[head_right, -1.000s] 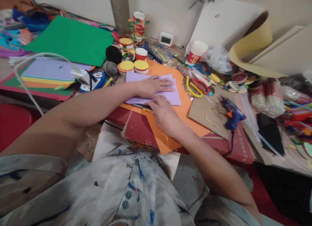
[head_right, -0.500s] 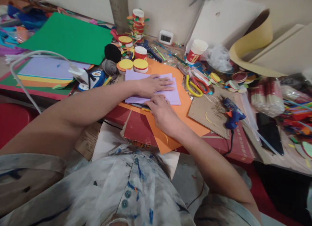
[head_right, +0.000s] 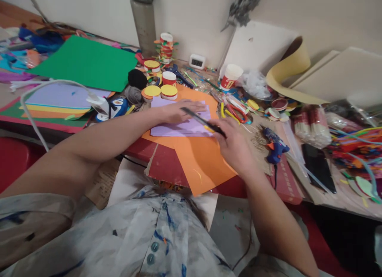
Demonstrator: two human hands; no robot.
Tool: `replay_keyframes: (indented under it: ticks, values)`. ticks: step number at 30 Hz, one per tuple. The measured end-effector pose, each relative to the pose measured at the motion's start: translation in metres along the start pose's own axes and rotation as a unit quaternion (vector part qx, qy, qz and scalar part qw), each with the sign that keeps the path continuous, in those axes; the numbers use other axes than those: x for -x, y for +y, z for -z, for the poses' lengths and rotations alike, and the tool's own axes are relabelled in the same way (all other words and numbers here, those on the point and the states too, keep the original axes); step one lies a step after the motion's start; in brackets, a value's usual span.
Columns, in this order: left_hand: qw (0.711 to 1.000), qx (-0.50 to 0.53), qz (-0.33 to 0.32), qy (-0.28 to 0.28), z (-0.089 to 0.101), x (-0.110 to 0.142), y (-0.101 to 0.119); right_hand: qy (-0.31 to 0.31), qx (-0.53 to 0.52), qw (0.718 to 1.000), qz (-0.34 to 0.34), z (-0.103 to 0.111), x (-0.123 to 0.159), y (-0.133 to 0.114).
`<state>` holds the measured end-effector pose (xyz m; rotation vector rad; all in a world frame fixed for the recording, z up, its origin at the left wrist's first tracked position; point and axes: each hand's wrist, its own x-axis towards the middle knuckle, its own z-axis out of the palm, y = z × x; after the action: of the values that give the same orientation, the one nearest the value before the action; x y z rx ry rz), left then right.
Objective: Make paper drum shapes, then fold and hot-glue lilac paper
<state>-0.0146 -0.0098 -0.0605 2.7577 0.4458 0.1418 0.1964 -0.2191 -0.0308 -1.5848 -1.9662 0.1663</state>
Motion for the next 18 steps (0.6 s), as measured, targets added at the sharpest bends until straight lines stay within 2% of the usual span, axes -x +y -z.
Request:
replay_keyframes:
  ticks: [3,7,10,13,15,18]
  values:
    - [0.997,-0.012,0.072,0.04,0.011,0.004,0.002,0.062,0.072,0.992,-0.086,0.006,-0.003,0.036]
    - [0.983,-0.046,0.176,-0.008,0.021,0.009,0.009,0.052,0.144,0.979,-0.136,-0.006,-0.003,0.064]
    - [0.98,-0.071,0.183,-0.021,0.024,0.009,0.012,0.044,0.19,0.966,-0.168,-0.018,-0.002,0.062]
    - [0.979,-0.101,0.174,-0.017,0.025,0.007,0.012,0.07,0.212,0.958,-0.179,-0.025,-0.008,0.051]
    - [0.981,-0.108,0.162,-0.021,0.026,0.007,0.012,0.073,0.186,0.968,-0.15,-0.029,-0.018,0.042]
    - [0.984,-0.088,0.152,-0.018,0.026,0.007,0.015,0.01,0.133,0.984,-0.122,-0.038,-0.039,0.029]
